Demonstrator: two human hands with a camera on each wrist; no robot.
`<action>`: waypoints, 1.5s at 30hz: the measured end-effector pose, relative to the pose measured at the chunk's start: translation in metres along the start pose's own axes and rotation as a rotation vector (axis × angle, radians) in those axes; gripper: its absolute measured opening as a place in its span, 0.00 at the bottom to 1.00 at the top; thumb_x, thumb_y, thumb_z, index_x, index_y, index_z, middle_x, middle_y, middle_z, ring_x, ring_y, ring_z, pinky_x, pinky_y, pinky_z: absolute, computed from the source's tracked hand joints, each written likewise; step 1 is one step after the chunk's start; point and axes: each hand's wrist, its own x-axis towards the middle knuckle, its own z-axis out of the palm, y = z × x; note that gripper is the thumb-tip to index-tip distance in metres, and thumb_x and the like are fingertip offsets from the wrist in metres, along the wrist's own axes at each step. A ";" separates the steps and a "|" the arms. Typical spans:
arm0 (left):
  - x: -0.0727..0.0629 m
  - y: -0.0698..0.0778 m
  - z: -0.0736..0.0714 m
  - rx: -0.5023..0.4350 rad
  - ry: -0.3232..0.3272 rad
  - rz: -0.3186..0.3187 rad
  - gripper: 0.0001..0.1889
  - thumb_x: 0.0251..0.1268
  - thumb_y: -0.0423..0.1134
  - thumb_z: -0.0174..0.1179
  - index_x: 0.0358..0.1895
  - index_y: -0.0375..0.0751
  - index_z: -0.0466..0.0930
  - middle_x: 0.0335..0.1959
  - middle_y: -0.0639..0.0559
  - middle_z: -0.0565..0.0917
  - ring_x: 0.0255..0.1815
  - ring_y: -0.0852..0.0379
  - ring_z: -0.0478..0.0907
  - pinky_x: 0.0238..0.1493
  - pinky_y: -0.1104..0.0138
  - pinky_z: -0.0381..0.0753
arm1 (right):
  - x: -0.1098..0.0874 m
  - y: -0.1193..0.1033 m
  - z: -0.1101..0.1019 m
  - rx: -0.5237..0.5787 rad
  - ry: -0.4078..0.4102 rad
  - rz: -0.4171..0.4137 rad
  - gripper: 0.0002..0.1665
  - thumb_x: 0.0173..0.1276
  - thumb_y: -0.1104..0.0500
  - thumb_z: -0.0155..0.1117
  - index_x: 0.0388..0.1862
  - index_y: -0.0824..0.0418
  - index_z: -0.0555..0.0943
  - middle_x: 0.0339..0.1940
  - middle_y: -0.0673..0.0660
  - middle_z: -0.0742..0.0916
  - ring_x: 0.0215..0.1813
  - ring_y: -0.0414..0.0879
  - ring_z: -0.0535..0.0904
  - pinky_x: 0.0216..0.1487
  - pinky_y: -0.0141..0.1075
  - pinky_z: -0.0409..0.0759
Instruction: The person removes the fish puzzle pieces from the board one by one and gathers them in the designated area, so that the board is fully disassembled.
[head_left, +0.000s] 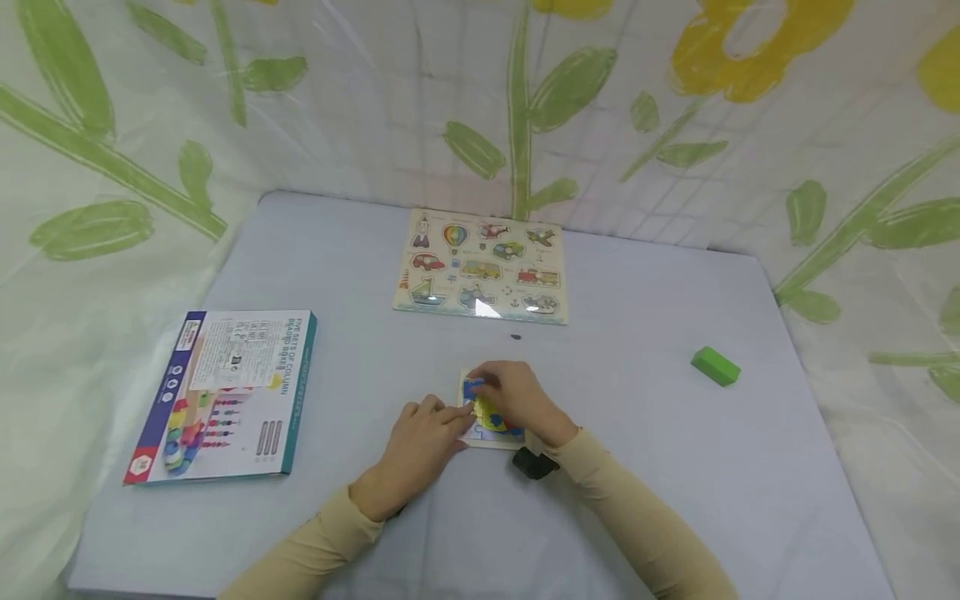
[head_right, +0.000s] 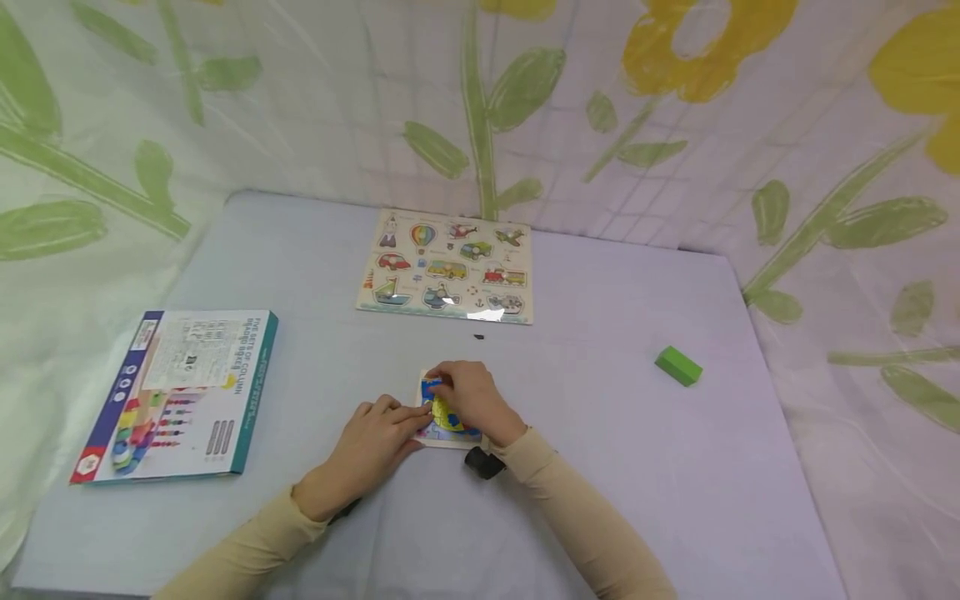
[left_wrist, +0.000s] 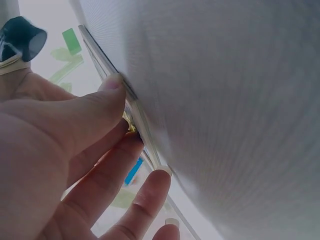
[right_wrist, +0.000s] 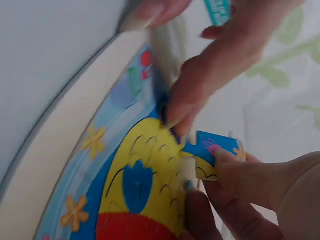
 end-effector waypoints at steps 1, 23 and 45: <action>0.000 0.000 0.000 -0.005 -0.009 -0.004 0.20 0.54 0.48 0.76 0.52 0.54 0.90 0.56 0.61 0.90 0.44 0.57 0.78 0.37 0.65 0.69 | 0.000 0.001 -0.001 0.032 0.000 0.004 0.13 0.72 0.59 0.68 0.53 0.61 0.87 0.53 0.59 0.91 0.54 0.53 0.88 0.55 0.44 0.86; 0.000 0.005 -0.004 -0.082 -0.139 -0.039 0.21 0.61 0.45 0.74 0.57 0.50 0.88 0.62 0.56 0.87 0.48 0.55 0.80 0.47 0.60 0.78 | -0.042 0.100 -0.079 0.176 -0.040 0.428 0.19 0.65 0.55 0.76 0.51 0.65 0.88 0.40 0.57 0.90 0.35 0.43 0.82 0.35 0.35 0.85; 0.002 0.003 0.000 0.010 -0.115 -0.017 0.21 0.59 0.49 0.74 0.57 0.54 0.88 0.61 0.59 0.87 0.47 0.56 0.80 0.45 0.62 0.78 | -0.009 0.009 -0.018 -0.176 0.017 0.149 0.15 0.63 0.56 0.77 0.48 0.59 0.89 0.45 0.55 0.90 0.46 0.47 0.83 0.46 0.41 0.84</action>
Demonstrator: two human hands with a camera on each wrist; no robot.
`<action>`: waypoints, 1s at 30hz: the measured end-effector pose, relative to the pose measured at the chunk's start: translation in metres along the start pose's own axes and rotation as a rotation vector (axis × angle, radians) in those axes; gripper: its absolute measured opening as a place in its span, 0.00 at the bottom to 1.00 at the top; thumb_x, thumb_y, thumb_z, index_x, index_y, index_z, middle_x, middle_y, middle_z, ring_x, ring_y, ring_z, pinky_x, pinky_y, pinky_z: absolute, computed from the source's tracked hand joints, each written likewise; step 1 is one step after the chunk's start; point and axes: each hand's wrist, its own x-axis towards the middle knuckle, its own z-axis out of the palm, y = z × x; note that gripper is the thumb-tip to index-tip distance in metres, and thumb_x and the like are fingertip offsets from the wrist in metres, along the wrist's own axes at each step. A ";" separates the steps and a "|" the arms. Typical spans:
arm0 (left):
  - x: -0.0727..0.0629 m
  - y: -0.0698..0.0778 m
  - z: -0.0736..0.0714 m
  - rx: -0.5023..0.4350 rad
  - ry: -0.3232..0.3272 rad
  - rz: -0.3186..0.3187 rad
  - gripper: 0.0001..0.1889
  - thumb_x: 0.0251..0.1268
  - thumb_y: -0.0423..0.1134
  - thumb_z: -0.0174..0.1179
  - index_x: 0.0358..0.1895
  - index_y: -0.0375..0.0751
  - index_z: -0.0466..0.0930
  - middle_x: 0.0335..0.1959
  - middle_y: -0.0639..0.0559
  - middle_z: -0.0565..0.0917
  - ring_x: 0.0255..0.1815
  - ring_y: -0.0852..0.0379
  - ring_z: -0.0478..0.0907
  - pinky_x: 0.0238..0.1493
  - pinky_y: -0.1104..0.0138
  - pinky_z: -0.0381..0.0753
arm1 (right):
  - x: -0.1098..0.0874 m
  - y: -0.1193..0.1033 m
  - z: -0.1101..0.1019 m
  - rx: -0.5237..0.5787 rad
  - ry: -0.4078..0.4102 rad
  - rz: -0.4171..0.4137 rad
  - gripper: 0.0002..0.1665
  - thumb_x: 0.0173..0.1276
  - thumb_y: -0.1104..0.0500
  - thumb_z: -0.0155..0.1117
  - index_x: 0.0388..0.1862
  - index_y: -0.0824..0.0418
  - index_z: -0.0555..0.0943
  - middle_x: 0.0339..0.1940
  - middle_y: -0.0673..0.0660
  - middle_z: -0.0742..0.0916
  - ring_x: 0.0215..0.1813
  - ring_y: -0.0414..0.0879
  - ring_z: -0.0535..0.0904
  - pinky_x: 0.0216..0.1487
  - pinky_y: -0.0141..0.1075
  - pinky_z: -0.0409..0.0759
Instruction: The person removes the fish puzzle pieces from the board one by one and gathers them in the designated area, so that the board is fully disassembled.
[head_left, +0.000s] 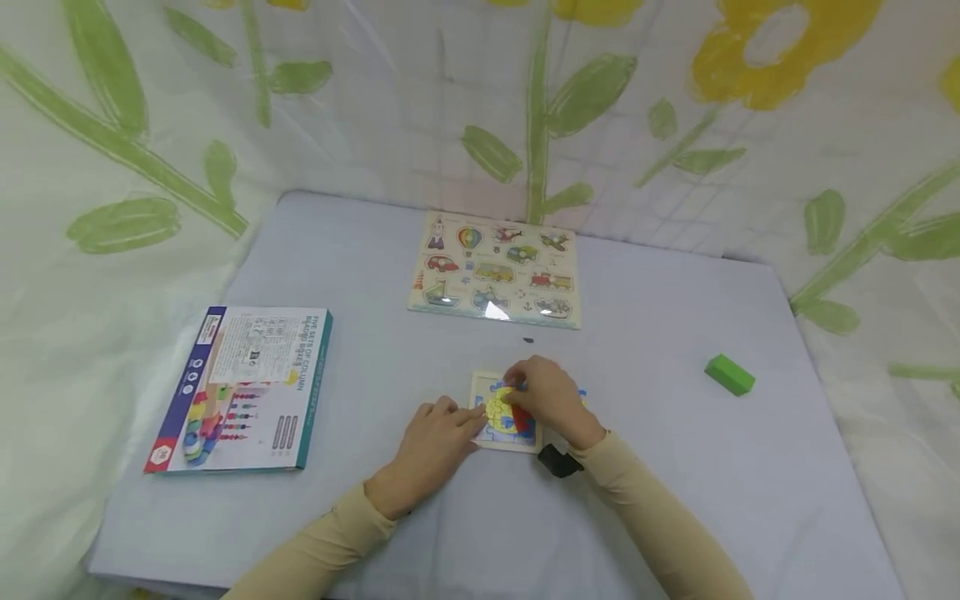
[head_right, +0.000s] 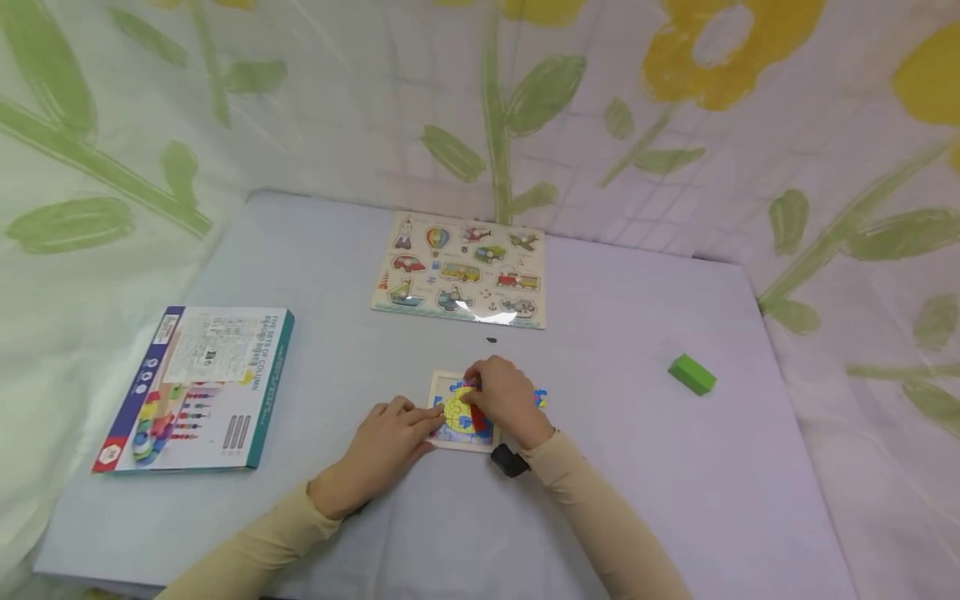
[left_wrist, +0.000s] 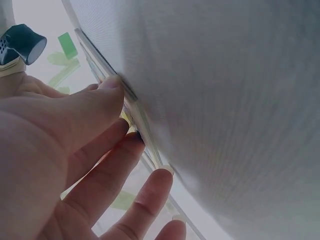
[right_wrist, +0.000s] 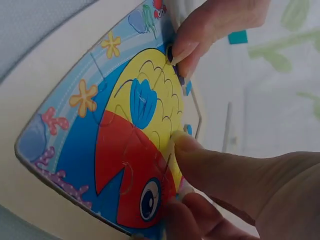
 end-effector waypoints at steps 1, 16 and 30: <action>0.000 0.001 0.000 0.005 0.000 0.002 0.21 0.59 0.49 0.75 0.56 0.54 0.88 0.61 0.60 0.88 0.47 0.56 0.80 0.44 0.62 0.78 | 0.000 0.000 0.002 0.007 -0.001 0.001 0.15 0.63 0.57 0.77 0.48 0.60 0.89 0.45 0.56 0.90 0.47 0.48 0.83 0.48 0.43 0.84; 0.001 -0.009 0.004 -0.309 -0.070 -0.085 0.20 0.59 0.43 0.75 0.56 0.49 0.88 0.58 0.56 0.89 0.47 0.54 0.79 0.43 0.64 0.79 | 0.008 0.011 0.007 0.154 -0.070 0.030 0.16 0.62 0.61 0.77 0.48 0.63 0.87 0.49 0.60 0.84 0.48 0.49 0.79 0.51 0.43 0.80; 0.012 -0.015 0.002 -0.489 -0.111 -0.270 0.36 0.51 0.43 0.81 0.66 0.39 0.80 0.59 0.44 0.80 0.56 0.47 0.80 0.51 0.55 0.84 | 0.006 0.010 0.003 0.192 -0.043 -0.025 0.16 0.64 0.62 0.75 0.50 0.61 0.83 0.42 0.56 0.88 0.42 0.46 0.80 0.47 0.39 0.81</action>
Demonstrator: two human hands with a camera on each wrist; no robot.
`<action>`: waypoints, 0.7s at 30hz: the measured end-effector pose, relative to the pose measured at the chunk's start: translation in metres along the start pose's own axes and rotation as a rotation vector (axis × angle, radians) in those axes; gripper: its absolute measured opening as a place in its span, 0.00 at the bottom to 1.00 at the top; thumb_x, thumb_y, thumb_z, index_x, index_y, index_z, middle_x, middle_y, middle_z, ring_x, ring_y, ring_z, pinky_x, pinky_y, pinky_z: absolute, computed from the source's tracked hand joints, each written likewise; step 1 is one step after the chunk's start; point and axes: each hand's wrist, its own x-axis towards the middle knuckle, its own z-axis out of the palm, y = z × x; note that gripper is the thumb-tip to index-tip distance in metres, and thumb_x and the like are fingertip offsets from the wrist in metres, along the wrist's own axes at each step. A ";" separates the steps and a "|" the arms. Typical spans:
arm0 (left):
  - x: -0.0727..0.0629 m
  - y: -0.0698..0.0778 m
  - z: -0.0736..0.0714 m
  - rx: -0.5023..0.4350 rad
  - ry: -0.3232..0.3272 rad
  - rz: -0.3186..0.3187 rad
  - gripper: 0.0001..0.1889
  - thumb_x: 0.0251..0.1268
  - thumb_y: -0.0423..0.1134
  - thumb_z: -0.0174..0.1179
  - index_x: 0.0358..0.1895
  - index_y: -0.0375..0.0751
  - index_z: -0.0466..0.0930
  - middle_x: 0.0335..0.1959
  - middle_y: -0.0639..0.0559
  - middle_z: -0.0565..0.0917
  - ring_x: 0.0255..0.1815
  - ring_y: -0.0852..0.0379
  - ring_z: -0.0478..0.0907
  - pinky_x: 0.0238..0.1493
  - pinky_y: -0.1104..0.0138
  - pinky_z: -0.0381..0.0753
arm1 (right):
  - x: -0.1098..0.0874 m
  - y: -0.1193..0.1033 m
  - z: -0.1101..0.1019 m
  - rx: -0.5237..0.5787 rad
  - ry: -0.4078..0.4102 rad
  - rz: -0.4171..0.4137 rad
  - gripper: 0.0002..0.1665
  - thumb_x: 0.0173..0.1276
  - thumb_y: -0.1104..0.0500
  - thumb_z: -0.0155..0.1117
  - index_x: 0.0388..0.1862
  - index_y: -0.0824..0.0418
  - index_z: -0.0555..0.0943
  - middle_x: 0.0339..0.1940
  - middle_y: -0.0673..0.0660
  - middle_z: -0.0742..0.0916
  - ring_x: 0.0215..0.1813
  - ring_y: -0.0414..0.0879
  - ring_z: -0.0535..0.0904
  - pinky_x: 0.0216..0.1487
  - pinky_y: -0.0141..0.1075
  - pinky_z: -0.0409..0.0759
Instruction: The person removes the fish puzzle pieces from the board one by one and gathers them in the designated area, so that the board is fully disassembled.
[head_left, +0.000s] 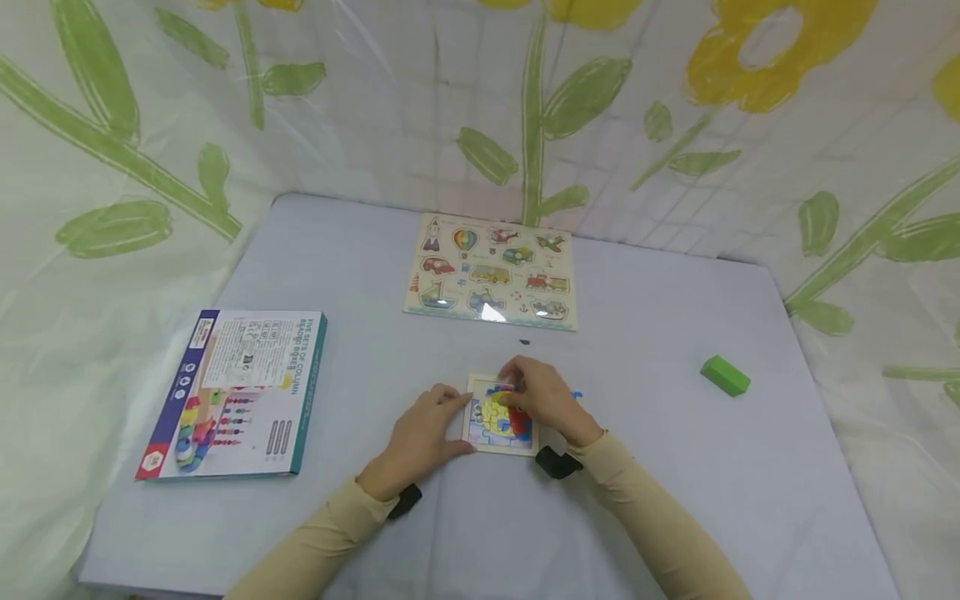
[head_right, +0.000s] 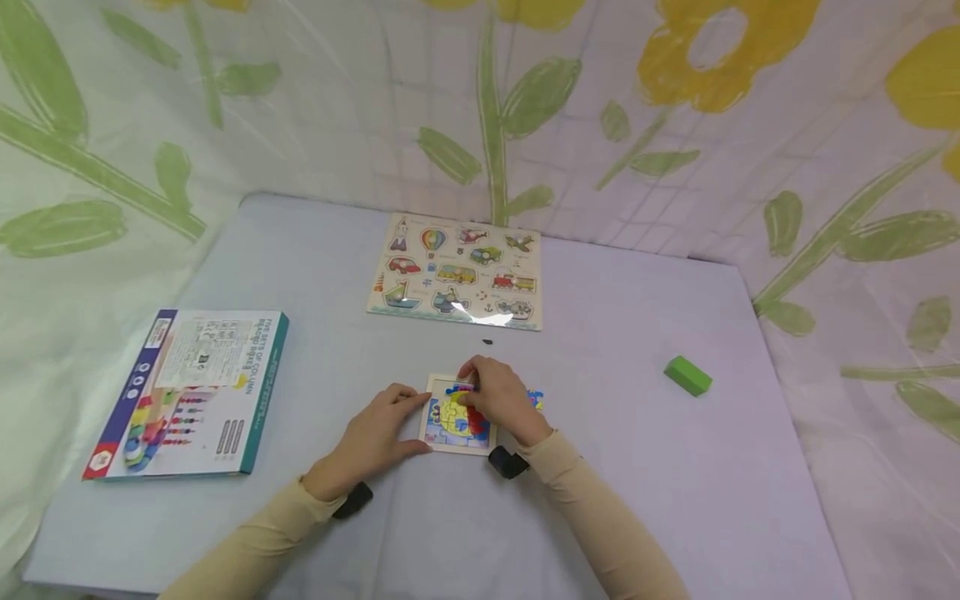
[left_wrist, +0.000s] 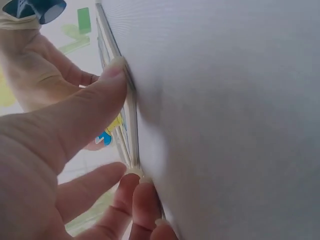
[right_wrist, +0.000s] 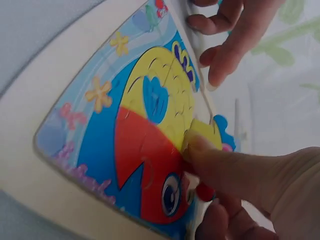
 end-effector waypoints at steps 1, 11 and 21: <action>0.001 0.000 0.000 -0.001 -0.009 -0.007 0.37 0.50 0.42 0.81 0.67 0.38 0.80 0.59 0.43 0.80 0.56 0.47 0.80 0.52 0.55 0.84 | 0.000 0.001 0.000 -0.001 -0.001 -0.001 0.15 0.65 0.61 0.75 0.49 0.61 0.84 0.42 0.56 0.88 0.42 0.46 0.80 0.48 0.40 0.81; 0.007 0.004 0.001 -0.028 -0.076 -0.068 0.41 0.49 0.43 0.82 0.70 0.39 0.77 0.61 0.43 0.78 0.57 0.48 0.78 0.54 0.55 0.83 | -0.005 0.021 -0.013 0.194 -0.104 -0.001 0.13 0.72 0.52 0.69 0.49 0.57 0.88 0.46 0.57 0.90 0.45 0.46 0.83 0.46 0.35 0.79; 0.005 0.003 -0.003 -0.030 -0.056 -0.110 0.43 0.49 0.45 0.82 0.71 0.40 0.76 0.64 0.43 0.77 0.59 0.48 0.80 0.51 0.55 0.84 | -0.045 0.076 -0.081 0.254 0.101 0.158 0.23 0.73 0.49 0.68 0.57 0.65 0.83 0.46 0.61 0.92 0.47 0.48 0.86 0.44 0.38 0.82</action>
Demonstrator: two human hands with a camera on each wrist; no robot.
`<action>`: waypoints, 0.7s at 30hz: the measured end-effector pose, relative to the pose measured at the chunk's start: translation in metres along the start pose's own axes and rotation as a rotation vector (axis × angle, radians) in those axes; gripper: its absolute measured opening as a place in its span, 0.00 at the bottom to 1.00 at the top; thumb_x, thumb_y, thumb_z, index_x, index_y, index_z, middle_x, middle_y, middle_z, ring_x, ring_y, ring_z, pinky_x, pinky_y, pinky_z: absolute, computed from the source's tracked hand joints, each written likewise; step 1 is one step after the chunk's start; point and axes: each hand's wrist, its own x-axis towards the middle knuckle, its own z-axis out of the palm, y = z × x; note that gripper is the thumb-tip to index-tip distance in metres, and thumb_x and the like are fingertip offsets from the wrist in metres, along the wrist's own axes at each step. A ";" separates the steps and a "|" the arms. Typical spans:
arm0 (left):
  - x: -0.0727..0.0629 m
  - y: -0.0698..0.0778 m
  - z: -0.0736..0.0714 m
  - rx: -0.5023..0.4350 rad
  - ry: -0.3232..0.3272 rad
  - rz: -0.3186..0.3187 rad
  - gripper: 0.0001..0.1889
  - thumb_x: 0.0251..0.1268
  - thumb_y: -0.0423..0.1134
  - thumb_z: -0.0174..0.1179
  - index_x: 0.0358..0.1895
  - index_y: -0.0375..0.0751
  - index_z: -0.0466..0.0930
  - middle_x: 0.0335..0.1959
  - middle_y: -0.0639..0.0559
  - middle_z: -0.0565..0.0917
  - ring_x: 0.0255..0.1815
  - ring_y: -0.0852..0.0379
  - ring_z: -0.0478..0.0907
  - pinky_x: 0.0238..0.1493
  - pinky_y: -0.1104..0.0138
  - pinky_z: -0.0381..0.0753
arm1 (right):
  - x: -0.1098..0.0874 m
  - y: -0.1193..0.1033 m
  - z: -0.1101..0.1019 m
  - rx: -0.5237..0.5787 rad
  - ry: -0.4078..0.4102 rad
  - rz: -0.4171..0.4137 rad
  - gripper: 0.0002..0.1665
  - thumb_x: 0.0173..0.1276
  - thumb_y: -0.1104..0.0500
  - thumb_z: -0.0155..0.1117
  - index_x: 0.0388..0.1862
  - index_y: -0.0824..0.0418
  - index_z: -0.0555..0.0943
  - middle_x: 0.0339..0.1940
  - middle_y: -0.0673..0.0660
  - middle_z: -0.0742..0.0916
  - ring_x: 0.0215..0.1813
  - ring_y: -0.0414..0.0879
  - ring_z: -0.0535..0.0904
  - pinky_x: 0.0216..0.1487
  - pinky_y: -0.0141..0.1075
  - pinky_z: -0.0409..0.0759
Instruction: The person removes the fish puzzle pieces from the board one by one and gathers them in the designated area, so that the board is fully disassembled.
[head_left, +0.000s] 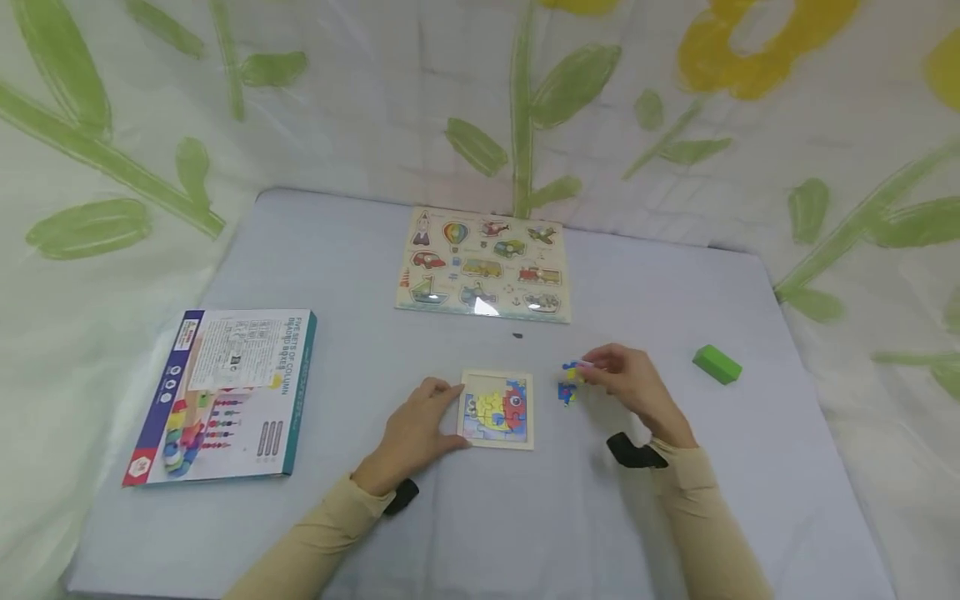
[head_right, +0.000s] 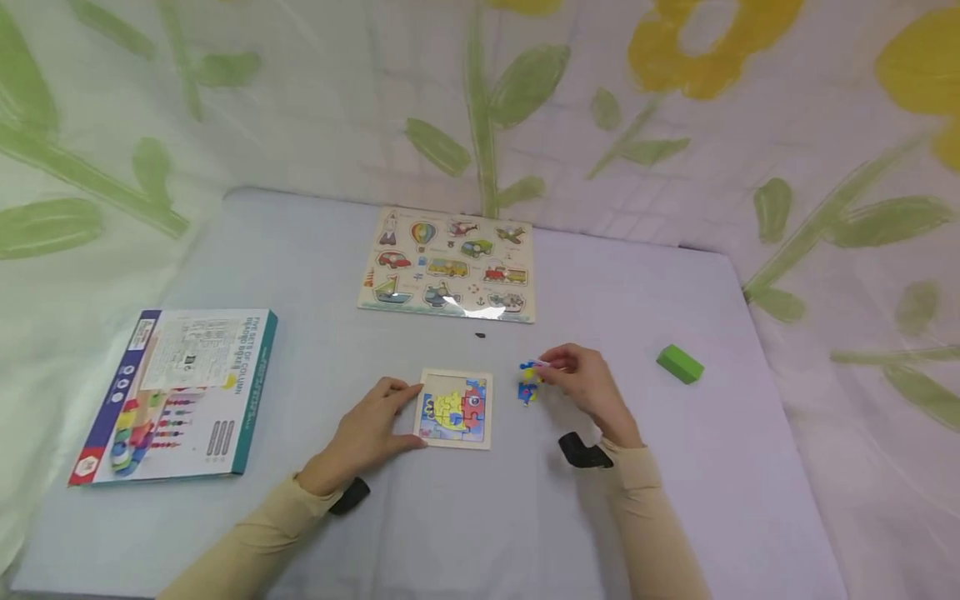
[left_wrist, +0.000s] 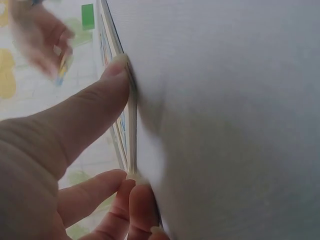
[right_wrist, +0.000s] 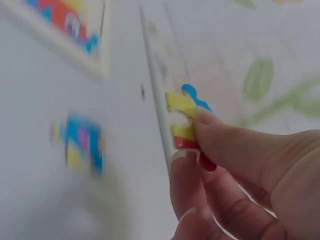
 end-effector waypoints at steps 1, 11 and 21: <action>0.000 0.000 -0.001 -0.005 0.002 -0.014 0.43 0.49 0.45 0.82 0.72 0.40 0.75 0.64 0.43 0.77 0.59 0.48 0.80 0.51 0.55 0.84 | -0.002 0.007 -0.007 -0.006 0.024 0.029 0.23 0.72 0.49 0.69 0.56 0.65 0.83 0.44 0.59 0.92 0.45 0.47 0.86 0.43 0.37 0.82; -0.001 -0.005 -0.001 -0.013 0.012 -0.029 0.43 0.49 0.43 0.82 0.72 0.39 0.75 0.63 0.42 0.78 0.56 0.49 0.80 0.53 0.55 0.84 | -0.002 0.041 -0.015 0.015 0.005 0.170 0.24 0.64 0.51 0.77 0.51 0.67 0.88 0.29 0.45 0.90 0.32 0.35 0.79 0.32 0.30 0.76; -0.002 -0.001 0.002 -0.004 0.020 -0.007 0.43 0.48 0.44 0.82 0.71 0.39 0.76 0.61 0.41 0.78 0.54 0.49 0.80 0.51 0.56 0.85 | -0.009 0.043 -0.013 -0.242 0.121 0.163 0.27 0.57 0.47 0.81 0.50 0.62 0.89 0.39 0.56 0.91 0.39 0.44 0.80 0.38 0.32 0.74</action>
